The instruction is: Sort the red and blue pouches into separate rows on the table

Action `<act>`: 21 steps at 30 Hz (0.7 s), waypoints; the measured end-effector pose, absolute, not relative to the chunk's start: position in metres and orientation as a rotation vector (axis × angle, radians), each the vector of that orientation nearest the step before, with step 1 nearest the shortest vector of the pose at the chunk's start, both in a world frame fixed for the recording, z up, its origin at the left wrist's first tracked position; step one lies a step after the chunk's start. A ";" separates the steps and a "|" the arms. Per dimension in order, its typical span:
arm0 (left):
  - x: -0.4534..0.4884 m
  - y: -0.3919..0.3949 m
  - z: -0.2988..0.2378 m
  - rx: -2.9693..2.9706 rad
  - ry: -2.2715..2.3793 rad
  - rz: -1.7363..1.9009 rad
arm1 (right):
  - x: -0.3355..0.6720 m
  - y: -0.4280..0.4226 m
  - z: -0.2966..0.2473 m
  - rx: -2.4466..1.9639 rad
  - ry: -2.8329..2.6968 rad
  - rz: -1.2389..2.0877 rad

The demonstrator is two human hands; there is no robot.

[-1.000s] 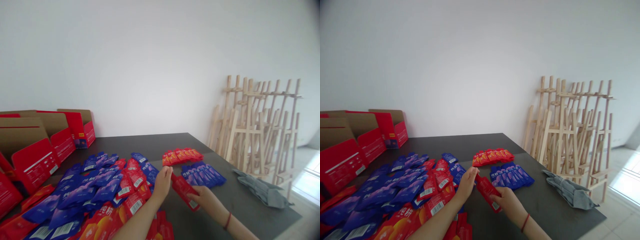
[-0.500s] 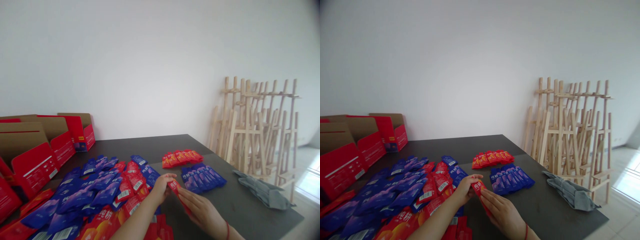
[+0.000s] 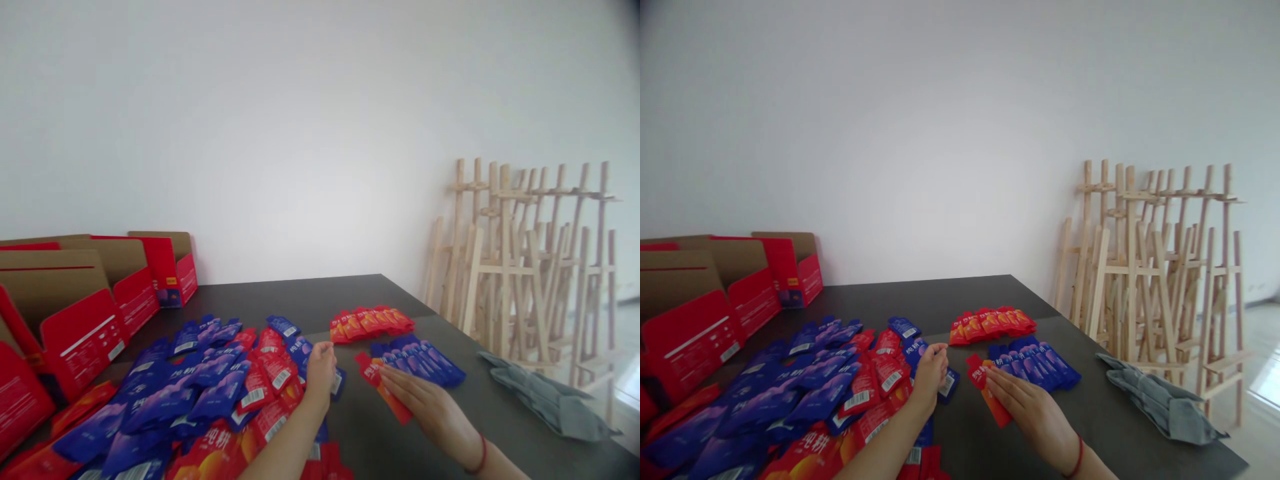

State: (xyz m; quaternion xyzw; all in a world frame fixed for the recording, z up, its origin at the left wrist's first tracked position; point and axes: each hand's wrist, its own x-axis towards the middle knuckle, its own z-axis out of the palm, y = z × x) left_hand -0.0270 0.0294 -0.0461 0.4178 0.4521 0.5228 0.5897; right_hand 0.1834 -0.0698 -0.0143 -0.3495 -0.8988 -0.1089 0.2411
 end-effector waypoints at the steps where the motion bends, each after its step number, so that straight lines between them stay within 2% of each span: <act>1: -0.027 0.030 -0.046 0.965 1.049 1.250 | 0.183 -0.060 -0.012 -0.978 -2.460 -0.315; 11: -0.028 0.022 -0.045 1.081 0.993 1.324 | 0.128 0.087 -0.008 -1.223 -2.612 -0.327; 21: -0.025 0.022 -0.045 1.100 0.995 1.306 | 0.127 0.094 -0.036 -1.393 -2.697 -0.281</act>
